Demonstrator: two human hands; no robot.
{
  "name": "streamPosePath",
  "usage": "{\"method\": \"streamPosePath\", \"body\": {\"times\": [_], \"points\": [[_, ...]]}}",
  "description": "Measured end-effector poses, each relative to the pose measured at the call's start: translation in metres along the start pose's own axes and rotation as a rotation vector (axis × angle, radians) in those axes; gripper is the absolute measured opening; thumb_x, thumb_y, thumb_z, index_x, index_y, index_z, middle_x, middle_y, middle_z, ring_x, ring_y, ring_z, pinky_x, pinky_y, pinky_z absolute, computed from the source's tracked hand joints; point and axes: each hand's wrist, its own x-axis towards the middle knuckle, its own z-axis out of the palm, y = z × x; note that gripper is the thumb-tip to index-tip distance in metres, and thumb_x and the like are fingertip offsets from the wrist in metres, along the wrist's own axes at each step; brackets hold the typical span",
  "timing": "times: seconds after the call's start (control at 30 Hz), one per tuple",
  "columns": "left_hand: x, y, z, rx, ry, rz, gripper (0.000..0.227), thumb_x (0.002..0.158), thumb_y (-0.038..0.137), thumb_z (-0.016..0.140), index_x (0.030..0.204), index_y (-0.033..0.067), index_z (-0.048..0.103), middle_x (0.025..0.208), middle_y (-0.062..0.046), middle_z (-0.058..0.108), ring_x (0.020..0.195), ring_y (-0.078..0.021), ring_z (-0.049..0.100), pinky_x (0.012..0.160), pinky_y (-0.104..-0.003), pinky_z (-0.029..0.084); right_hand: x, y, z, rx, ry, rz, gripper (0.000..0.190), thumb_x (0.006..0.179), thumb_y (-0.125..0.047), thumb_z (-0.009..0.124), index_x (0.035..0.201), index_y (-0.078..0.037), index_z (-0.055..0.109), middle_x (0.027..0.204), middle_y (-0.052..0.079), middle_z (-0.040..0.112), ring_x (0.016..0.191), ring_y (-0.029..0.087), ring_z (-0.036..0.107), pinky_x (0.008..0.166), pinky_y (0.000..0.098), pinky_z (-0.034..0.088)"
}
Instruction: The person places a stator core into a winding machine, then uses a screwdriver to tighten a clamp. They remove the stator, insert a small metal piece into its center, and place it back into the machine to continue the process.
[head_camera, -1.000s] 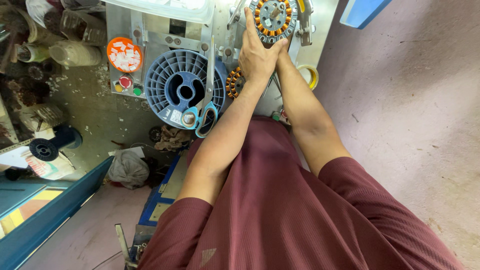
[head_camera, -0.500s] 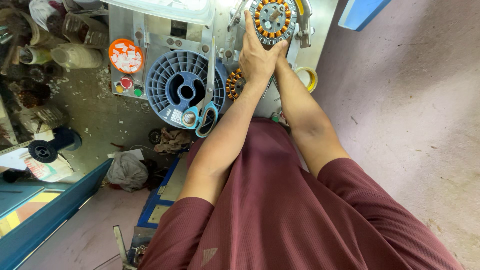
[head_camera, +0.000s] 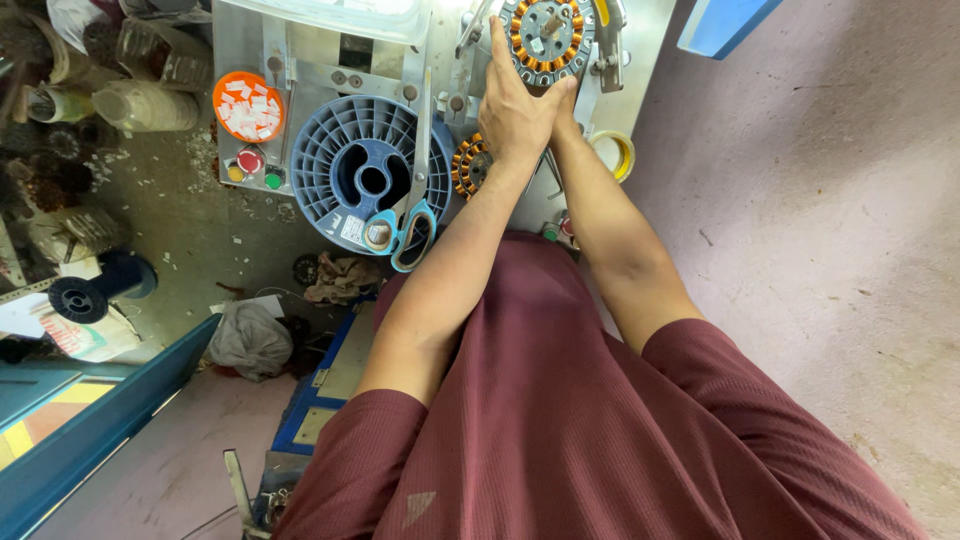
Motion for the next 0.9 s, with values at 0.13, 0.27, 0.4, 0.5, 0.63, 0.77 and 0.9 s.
{"method": "streamPosePath", "body": {"times": [0.13, 0.27, 0.4, 0.5, 0.63, 0.77, 0.9], "points": [[0.002, 0.001, -0.002, -0.002, -0.018, 0.006, 0.124, 0.070, 0.043, 0.092, 0.161, 0.0161, 0.014, 0.132, -0.019, 0.063, 0.112, -0.0406, 0.068, 0.095, -0.047, 0.055, -0.023, -0.034, 0.013, -0.295, 0.037, -0.027, 0.035, 0.103, -0.014, 0.062, 0.134, 0.000, 0.055, 0.131, 0.015, 0.065, 0.115, 0.022, 0.063, 0.101, 0.0403, 0.053], [0.000, 0.001, -0.003, 0.002, -0.022, 0.010, 0.124, 0.071, 0.043, 0.091, 0.162, 0.0164, 0.012, 0.130, -0.019, 0.063, 0.112, -0.0417, 0.067, 0.095, -0.048, 0.055, -0.065, -0.097, 0.045, -0.646, 0.024, -0.121, 0.050, 0.097, -0.018, 0.075, 0.134, 0.005, 0.049, 0.124, 0.016, 0.058, 0.114, 0.027, 0.057, 0.101, 0.0415, 0.048], [0.001, 0.002, -0.004, -0.009, -0.052, 0.004, 0.124, 0.072, 0.041, 0.091, 0.163, 0.0170, 0.010, 0.131, -0.020, 0.062, 0.111, -0.0413, 0.068, 0.094, -0.048, 0.055, -0.125, -0.165, 0.064, -0.883, -0.019, -0.266, 0.048, 0.089, -0.010, 0.080, 0.130, 0.003, 0.057, 0.126, 0.020, 0.056, 0.117, 0.037, 0.056, 0.102, 0.0426, 0.047], [0.000, 0.003, -0.006, 0.003, -0.056, 0.004, 0.124, 0.072, 0.042, 0.091, 0.162, 0.0176, 0.010, 0.130, -0.020, 0.062, 0.111, -0.0417, 0.068, 0.093, -0.048, 0.055, -0.164, -0.198, 0.062, -0.922, -0.022, -0.225, 0.043, 0.086, -0.002, 0.077, 0.126, -0.001, 0.062, 0.124, 0.019, 0.056, 0.119, 0.038, 0.058, 0.106, 0.0441, 0.047], [-0.002, 0.003, -0.006, -0.012, -0.033, 0.033, 0.123, 0.073, 0.041, 0.091, 0.162, 0.0179, 0.011, 0.129, -0.020, 0.063, 0.110, -0.0422, 0.068, 0.092, -0.048, 0.055, -0.204, -0.218, 0.048, -1.052, -0.022, -0.175, 0.042, 0.080, -0.004, 0.080, 0.119, -0.002, 0.065, 0.121, 0.017, 0.056, 0.115, 0.038, 0.057, 0.100, 0.0432, 0.048], [-0.003, 0.003, -0.004, -0.003, -0.029, 0.031, 0.123, 0.073, 0.040, 0.092, 0.162, 0.0188, 0.011, 0.127, -0.020, 0.063, 0.110, -0.0427, 0.067, 0.093, -0.049, 0.054, -0.231, -0.221, 0.033, -1.274, -0.074, -0.119, 0.041, 0.073, -0.008, 0.082, 0.111, -0.004, 0.067, 0.118, 0.018, 0.058, 0.110, 0.039, 0.056, 0.093, 0.0459, 0.047], [-0.003, 0.000, -0.001, -0.003, -0.040, 0.010, 0.124, 0.072, 0.040, 0.093, 0.162, 0.0201, 0.010, 0.124, -0.020, 0.063, 0.109, -0.0421, 0.067, 0.094, -0.050, 0.054, -0.243, -0.214, 0.027, -1.450, -0.087, 0.117, 0.030, 0.080, -0.010, 0.079, 0.108, -0.008, 0.070, 0.114, 0.016, 0.059, 0.106, 0.036, 0.059, 0.089, 0.0456, 0.051]]}}
